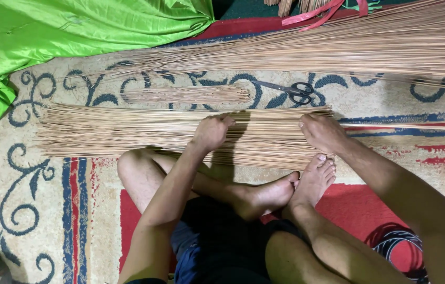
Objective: Cutting and arranging thin wooden sticks to weave a mat or bundle
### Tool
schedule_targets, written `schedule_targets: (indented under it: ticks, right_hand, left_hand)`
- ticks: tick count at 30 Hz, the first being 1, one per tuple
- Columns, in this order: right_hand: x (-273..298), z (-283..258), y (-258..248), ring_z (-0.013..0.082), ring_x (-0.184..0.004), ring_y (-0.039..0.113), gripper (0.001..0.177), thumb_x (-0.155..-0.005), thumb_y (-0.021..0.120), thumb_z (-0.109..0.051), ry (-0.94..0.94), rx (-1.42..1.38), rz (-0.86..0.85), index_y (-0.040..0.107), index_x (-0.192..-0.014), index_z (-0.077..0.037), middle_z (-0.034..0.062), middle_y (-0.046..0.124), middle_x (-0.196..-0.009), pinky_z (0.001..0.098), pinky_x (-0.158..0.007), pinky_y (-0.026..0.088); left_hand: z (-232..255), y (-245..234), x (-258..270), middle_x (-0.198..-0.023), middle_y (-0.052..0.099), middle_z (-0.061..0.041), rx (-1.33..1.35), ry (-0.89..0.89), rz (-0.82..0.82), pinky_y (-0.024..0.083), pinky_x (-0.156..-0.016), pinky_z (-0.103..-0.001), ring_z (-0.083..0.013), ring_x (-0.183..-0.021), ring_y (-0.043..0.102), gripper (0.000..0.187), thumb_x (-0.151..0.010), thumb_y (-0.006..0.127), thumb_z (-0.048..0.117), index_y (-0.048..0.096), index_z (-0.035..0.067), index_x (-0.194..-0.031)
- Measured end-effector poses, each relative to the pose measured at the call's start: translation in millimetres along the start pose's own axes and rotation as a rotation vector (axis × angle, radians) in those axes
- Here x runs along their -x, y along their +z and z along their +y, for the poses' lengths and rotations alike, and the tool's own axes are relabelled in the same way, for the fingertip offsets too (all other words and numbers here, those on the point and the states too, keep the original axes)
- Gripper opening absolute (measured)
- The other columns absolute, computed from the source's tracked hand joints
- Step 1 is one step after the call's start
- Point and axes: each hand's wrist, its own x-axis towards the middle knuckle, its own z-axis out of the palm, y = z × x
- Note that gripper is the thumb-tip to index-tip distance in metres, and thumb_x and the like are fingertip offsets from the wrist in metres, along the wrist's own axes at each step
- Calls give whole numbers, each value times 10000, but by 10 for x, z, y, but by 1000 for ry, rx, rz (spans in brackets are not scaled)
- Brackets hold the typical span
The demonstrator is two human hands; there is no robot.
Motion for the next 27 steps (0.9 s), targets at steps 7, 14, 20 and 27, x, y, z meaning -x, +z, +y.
schedule_targets:
  ticks: [7, 14, 20, 27]
  right_hand:
    - [-303, -734, 153, 445, -715, 707, 153, -944, 511, -77, -41, -156, -21, 623, -1032, -20, 179, 643, -790, 492, -599, 571]
    - [-156, -563, 48, 418, -688, 699, 165, -951, 485, -34, 19, -169, -28, 623, -1035, 1, 170, 618, -777, 468, -576, 572]
    - [2, -152, 0, 506, -760, 686, 140, -958, 522, -119, 32, -86, -37, 613, -953, -13, 240, 619, -770, 542, -623, 545]
    - [-297, -706, 141, 485, -752, 703, 135, -967, 485, -56, -42, -250, -37, 607, -999, -8, 221, 638, -778, 502, -624, 574]
  left_hand:
    - [706, 17, -253, -1119, 722, -127, -68, 142, 73, 618, -799, -446, -327, -885, 762, 196, -892, 585, 39, 678, 107, -1050]
    - [423, -21, -163, -1136, 723, -141, -81, 134, 90, 607, -819, -440, -323, -913, 763, 216, -893, 575, 24, 693, 105, -1055]
    - [41, 130, -88, -1196, 717, -148, -50, 23, 53, 585, -875, -420, -305, -969, 763, 273, -931, 541, 22, 684, 121, -1141]
    - [688, 13, -238, -1030, 745, -144, -40, 120, 93, 602, -830, -450, -314, -905, 769, 223, -899, 559, 29, 685, 114, -1061]
